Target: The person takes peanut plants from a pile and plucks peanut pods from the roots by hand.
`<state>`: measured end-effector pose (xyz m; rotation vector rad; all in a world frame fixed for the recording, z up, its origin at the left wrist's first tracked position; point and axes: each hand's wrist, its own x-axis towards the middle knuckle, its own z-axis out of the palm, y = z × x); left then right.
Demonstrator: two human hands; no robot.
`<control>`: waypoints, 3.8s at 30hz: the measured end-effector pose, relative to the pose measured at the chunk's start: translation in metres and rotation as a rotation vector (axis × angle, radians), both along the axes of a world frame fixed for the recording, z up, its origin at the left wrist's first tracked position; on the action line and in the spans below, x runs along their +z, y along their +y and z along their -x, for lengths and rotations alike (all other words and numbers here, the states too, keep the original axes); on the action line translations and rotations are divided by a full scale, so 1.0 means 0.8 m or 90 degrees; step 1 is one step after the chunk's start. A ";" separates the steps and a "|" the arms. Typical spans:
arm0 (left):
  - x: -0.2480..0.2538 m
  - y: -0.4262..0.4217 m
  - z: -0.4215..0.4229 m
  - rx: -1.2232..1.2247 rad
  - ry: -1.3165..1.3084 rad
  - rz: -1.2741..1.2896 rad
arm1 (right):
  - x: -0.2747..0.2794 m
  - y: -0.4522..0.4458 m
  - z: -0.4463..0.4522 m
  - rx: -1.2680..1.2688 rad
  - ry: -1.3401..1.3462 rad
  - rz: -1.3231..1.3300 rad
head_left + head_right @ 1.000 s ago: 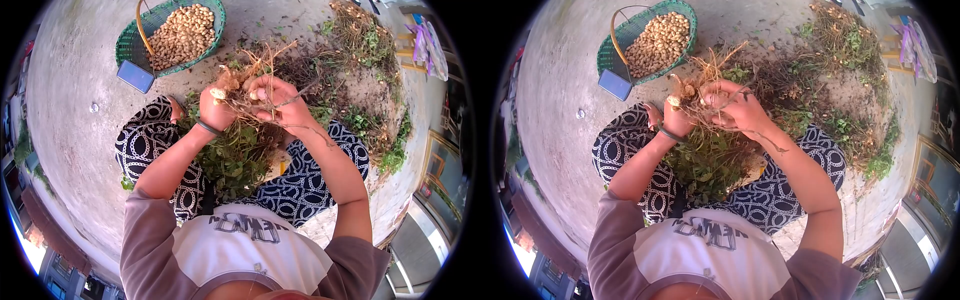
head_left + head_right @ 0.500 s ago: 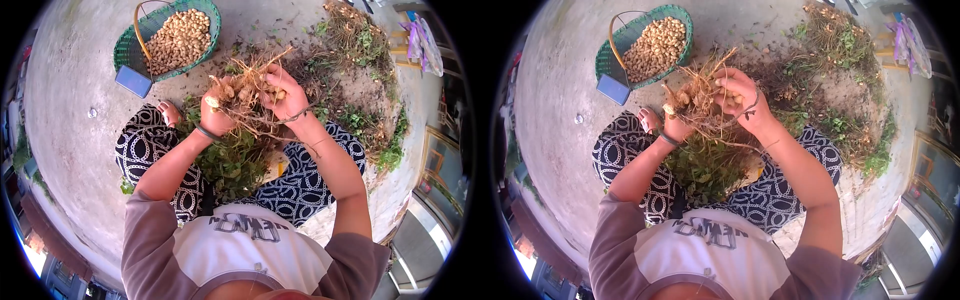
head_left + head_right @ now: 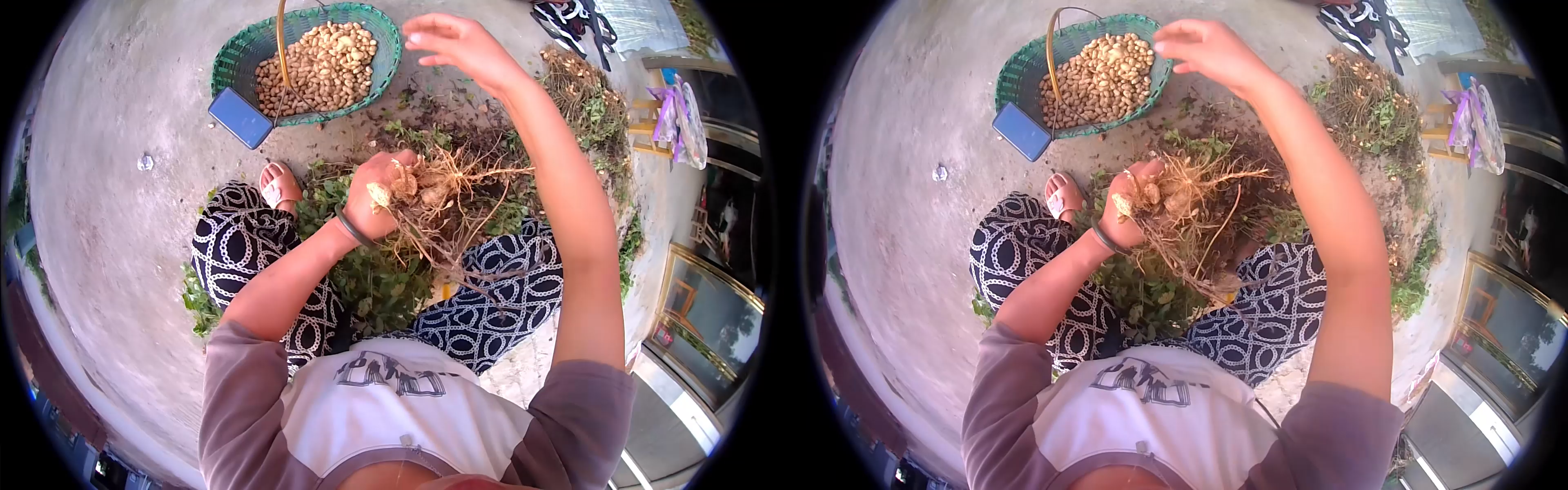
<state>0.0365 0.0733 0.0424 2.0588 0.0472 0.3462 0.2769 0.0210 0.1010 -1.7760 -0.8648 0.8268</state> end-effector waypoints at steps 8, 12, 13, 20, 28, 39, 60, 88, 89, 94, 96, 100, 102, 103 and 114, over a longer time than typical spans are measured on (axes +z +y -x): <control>-0.010 -0.008 0.002 -0.206 0.042 0.032 | 0.051 -0.116 0.133 0.247 -0.038 0.099; -0.016 -0.024 0.008 -0.313 0.099 0.094 | 0.043 -0.137 0.151 0.248 -0.020 0.209; -0.022 -0.024 0.010 -0.339 0.138 0.044 | 0.039 -0.141 0.155 0.247 -0.008 0.228; -0.005 -0.030 -0.002 -0.331 0.034 -0.034 | 0.003 -0.175 0.150 0.174 0.025 0.076; -0.018 -0.031 -0.002 -0.311 -0.024 -0.174 | -0.016 -0.187 0.136 -0.047 0.558 -0.269; -0.015 -0.030 -0.004 -0.287 -0.020 -0.210 | 0.006 -0.183 0.190 0.221 -0.205 0.101; -0.023 -0.029 0.009 -0.334 0.015 -0.247 | -0.010 -0.186 0.145 0.091 0.344 -0.056; -0.068 -0.006 -0.001 0.031 0.433 0.254 | -0.027 -0.182 0.129 -0.271 0.346 -0.011; -0.069 -0.006 -0.003 0.030 0.404 0.365 | -0.027 -0.186 0.126 -0.257 0.300 0.008; -0.057 -0.001 -0.006 0.019 0.324 0.607 | -0.037 -0.189 0.140 -0.221 0.311 0.002; -0.057 -0.013 -0.007 0.034 0.216 0.449 | -0.030 -0.187 0.137 -0.270 0.385 -0.111; -0.046 -0.012 0.001 0.027 0.417 -0.071 | -0.027 -0.195 0.101 -0.328 0.468 -0.293; -0.044 -0.013 0.002 -0.021 0.450 -0.203 | -0.022 -0.191 0.104 -0.302 0.346 -0.170; -0.042 -0.015 0.002 -0.048 0.466 -0.268 | -0.021 -0.186 0.113 -0.241 0.238 -0.070; -0.036 -0.035 0.007 -0.115 0.477 -0.409 | -0.048 -0.148 0.190 0.163 -0.325 0.236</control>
